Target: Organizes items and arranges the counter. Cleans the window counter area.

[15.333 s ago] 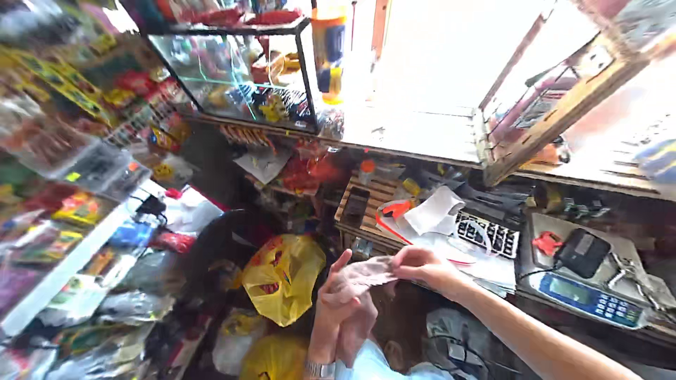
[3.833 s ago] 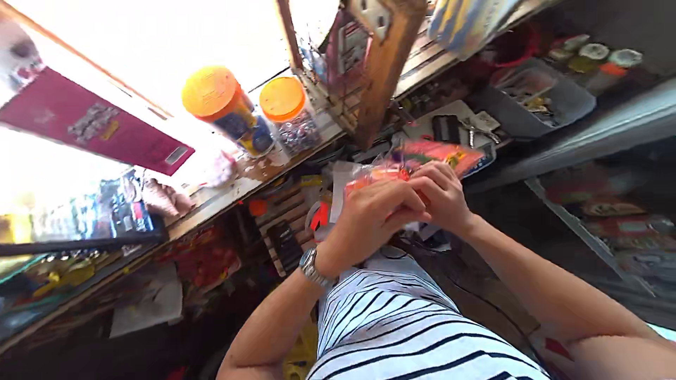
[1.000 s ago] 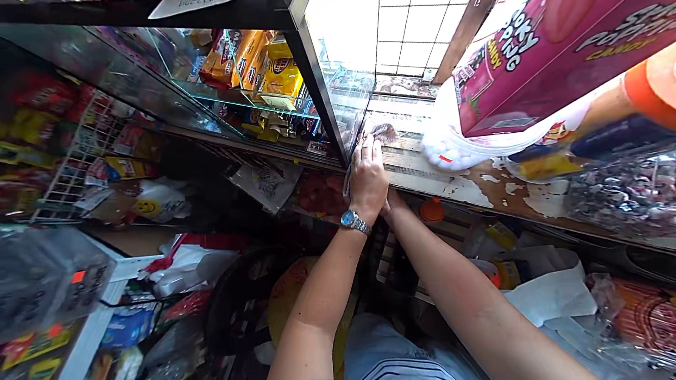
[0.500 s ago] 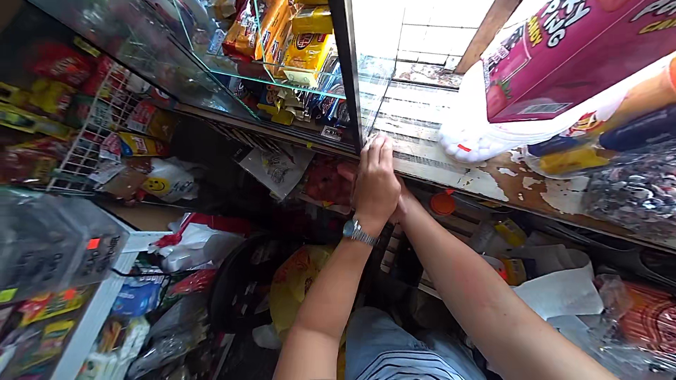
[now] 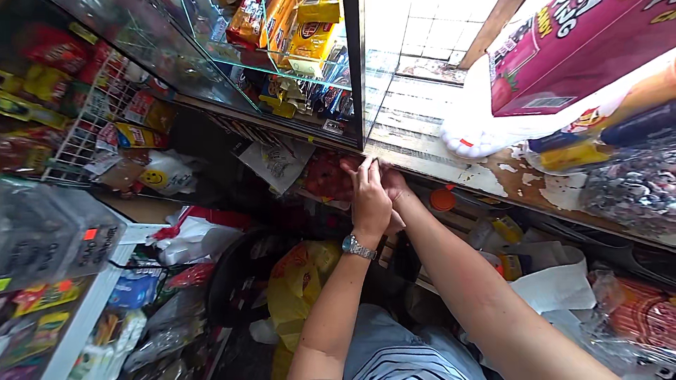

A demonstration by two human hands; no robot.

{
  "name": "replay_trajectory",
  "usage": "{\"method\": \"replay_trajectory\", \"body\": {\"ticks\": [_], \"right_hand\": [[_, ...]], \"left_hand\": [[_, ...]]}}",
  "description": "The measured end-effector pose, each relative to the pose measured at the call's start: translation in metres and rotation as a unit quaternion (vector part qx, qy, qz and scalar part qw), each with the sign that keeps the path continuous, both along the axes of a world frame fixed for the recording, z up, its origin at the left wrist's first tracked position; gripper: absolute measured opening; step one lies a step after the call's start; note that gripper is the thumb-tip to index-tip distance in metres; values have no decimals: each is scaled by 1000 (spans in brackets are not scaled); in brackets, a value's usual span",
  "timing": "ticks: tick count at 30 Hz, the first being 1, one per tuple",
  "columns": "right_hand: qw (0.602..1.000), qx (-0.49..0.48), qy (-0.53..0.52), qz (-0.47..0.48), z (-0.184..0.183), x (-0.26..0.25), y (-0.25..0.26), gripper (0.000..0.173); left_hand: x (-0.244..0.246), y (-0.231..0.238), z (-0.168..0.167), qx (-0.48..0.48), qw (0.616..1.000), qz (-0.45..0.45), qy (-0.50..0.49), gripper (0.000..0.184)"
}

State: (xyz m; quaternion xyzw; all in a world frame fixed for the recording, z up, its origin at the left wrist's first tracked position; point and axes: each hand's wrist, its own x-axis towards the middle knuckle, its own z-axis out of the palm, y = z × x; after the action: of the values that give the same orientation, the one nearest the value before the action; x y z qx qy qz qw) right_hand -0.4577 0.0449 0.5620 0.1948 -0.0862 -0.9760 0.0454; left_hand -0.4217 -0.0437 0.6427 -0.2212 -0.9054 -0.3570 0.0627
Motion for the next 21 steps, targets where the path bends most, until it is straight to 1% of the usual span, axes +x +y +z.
{"method": "replay_trajectory", "body": {"ticks": [1,2,3,5,6,8,9,10,11,13,14,15,16,17,18,19,20,21], "right_hand": [[991,102,-83,35,31,2,1,42],[979,162,-110,65,42,4,1,44],[974,188,-92,89,42,7,2,41],[979,166,-34,112,37,10,3,36],[981,152,-14,120,36,12,2,37],[971,172,-28,161,38,21,-3,31],[965,172,-28,196,37,28,-6,31],[958,158,-27,240,36,36,-10,36],[951,125,-13,282,37,50,-11,38],[941,43,22,334,58,88,-8,42],[941,-4,32,336,78,109,-3,44],[945,-50,40,320,101,131,8,45],[953,-66,56,290,125,151,23,43],[964,-48,86,246,148,169,43,36],[973,10,129,190,170,185,68,26],[972,103,169,130,191,197,97,18],[955,219,187,64,212,207,127,14],[927,331,176,-4,234,212,155,15]], "left_hand": [[2,-4,0,32,999,-9,-7,32],[8,-11,3,67,998,-15,-15,33],[15,-20,10,109,994,-19,-24,37],[26,-43,26,224,972,-21,-67,43],[31,-54,34,293,949,-17,-116,46],[38,-75,48,419,880,10,-224,49],[41,-86,50,470,841,20,-267,49],[44,-97,50,514,803,22,-300,46],[47,-108,45,549,773,3,-318,43],[52,-133,22,609,727,-66,-311,36],[54,-142,13,615,717,-103,-312,40],[58,-147,10,619,705,-118,-324,42],[62,-147,15,617,702,-107,-340,41],[66,-144,25,613,695,-89,-366,40],[70,-142,32,614,684,-79,-386,39],[74,-138,39,614,680,-61,-396,36],[79,-130,48,607,681,-17,-409,31],[79,-128,46,598,684,-7,-418,30]]}}
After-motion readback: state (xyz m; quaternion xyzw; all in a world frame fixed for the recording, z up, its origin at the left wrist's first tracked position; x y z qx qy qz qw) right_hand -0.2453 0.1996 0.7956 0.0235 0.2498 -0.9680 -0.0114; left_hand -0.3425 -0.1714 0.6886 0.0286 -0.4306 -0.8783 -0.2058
